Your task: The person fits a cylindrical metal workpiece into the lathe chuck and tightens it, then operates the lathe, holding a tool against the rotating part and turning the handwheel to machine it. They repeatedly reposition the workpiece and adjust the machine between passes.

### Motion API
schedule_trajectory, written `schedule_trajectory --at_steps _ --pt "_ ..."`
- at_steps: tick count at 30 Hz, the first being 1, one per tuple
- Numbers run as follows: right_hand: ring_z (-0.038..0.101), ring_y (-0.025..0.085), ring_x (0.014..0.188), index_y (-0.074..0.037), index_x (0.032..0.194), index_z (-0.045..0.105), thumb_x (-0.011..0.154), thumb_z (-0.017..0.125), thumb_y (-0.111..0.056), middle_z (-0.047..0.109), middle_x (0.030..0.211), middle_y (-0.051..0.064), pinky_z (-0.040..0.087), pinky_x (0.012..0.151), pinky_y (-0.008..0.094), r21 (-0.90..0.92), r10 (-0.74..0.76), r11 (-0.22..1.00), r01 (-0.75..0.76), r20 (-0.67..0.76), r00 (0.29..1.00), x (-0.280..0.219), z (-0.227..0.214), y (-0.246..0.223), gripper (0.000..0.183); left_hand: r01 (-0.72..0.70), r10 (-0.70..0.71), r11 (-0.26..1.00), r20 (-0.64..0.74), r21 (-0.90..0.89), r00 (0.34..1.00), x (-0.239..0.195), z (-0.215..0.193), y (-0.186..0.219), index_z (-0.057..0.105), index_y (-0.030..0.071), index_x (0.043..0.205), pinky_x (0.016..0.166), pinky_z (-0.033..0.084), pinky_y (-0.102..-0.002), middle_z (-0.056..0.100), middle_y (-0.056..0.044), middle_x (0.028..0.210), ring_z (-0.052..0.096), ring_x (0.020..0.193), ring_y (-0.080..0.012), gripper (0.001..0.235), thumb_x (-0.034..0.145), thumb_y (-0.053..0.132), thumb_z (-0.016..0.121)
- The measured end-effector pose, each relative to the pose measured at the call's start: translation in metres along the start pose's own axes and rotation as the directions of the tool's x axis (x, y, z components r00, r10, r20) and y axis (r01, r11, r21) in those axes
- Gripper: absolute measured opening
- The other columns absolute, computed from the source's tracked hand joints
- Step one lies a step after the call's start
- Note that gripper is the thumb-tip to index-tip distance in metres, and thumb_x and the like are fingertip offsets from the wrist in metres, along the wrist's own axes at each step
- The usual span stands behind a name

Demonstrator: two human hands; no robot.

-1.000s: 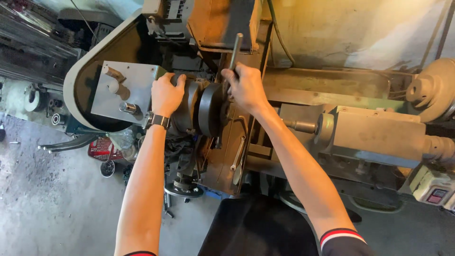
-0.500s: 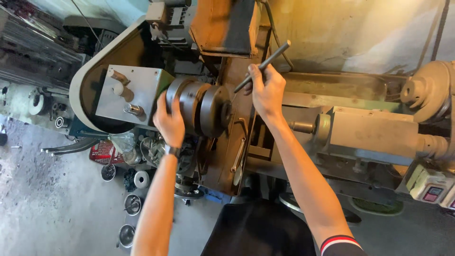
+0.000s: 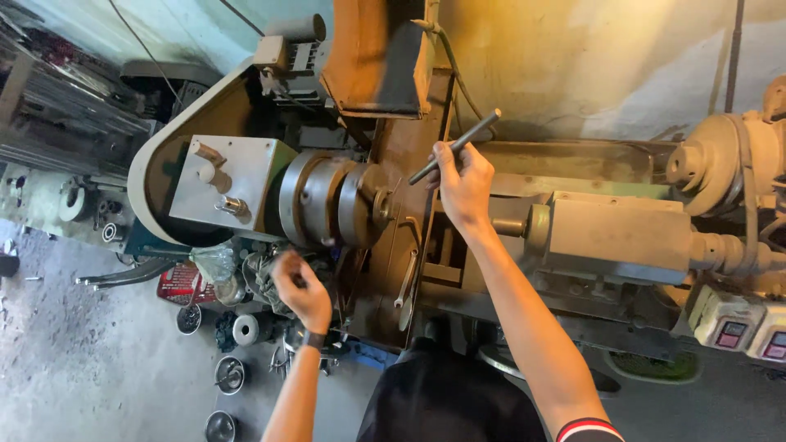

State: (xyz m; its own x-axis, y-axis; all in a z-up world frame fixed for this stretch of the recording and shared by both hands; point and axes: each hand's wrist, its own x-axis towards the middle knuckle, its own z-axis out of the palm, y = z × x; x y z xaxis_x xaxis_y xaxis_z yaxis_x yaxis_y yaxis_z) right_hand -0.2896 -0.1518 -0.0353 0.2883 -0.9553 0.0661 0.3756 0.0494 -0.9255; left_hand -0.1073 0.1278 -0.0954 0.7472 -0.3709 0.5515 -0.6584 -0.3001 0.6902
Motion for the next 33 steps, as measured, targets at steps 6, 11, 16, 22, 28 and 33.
schedule_trajectory --at_steps 6,11,16,22,28,33 --pt "0.066 0.009 0.064 0.002 0.1 0.065 0.103 0.066 -0.022 0.068 0.084 0.005 0.058 0.055 0.025 0.01 0.009 1.0 -0.01 0.016 1.0 -0.009 -0.003 -0.001 0.025 -0.424 0.41 0.904 0.177 0.05 0.895 0.13 0.028 0.083 0.059 -0.002 0.132 0.098 0.053 -0.04 0.058 -0.021 0.14 0.059 0.124 -0.0356 0.032 0.101 0.001 0.065" --pt "0.066 0.009 0.064 0.002 0.099 0.067 0.103 0.066 -0.022 0.068 0.081 0.004 0.057 0.055 0.025 -0.009 0.013 1.0 -0.013 0.007 1.0 -0.01 0.0 -0.012 0.025 -0.442 0.341 0.89 0.485 0.107 0.805 0.196 0.082 0.053 0.067 -0.003 0.122 0.1 0.051 -0.047 0.067 -0.025 0.124 0.063 0.115 -0.0424 0.03 0.1 0.017 0.07" --pt "0.066 0.009 0.061 0.002 0.097 0.068 0.103 0.066 -0.023 0.068 0.076 0.003 0.057 0.054 0.025 -0.088 0.019 0.996 -0.017 0.025 1.0 -0.008 0.003 -0.007 0.026 -0.277 0.02 0.924 0.69 0.264 0.724 0.224 0.12 0.017 0.071 -0.004 0.118 0.093 0.054 -0.046 0.071 -0.029 0.108 0.069 0.104 -0.0431 0.043 0.092 0.03 0.073" --pt "0.065 0.008 0.059 0.002 0.094 0.066 0.103 0.064 -0.02 0.068 0.075 0.004 0.056 0.052 0.025 -0.086 0.091 0.993 -0.087 0.05 0.995 0.01 0.017 0.011 0.024 -0.224 -0.155 0.894 0.735 0.389 0.66 0.233 0.133 0.015 0.072 -0.006 0.117 0.098 0.053 -0.044 0.071 -0.029 0.111 0.069 0.109 -0.0421 0.054 0.09 0.04 0.073" --pt "0.066 0.01 0.055 0.003 0.091 0.066 0.103 0.063 -0.019 0.067 0.068 0.006 0.054 0.047 0.026 -0.194 0.111 0.978 -0.079 0.16 0.981 0.037 0.043 0.02 0.026 -0.116 -0.318 0.819 0.613 0.562 0.723 0.218 0.12 0.014 0.07 -0.007 0.116 0.095 0.054 -0.048 0.068 -0.034 0.11 0.067 0.107 -0.0464 0.063 0.091 0.05 0.072" --pt "0.069 0.012 0.054 0.005 0.088 0.066 0.103 0.066 -0.02 0.067 0.065 0.009 0.053 0.048 0.028 -0.371 0.119 0.928 -0.039 0.195 0.974 0.04 0.052 0.035 0.03 -0.183 -0.156 0.849 0.567 0.496 0.809 0.213 0.115 0.018 0.075 -0.003 0.111 0.094 0.052 -0.05 0.07 -0.032 0.109 0.065 0.107 -0.0471 0.059 0.09 0.052 0.073"
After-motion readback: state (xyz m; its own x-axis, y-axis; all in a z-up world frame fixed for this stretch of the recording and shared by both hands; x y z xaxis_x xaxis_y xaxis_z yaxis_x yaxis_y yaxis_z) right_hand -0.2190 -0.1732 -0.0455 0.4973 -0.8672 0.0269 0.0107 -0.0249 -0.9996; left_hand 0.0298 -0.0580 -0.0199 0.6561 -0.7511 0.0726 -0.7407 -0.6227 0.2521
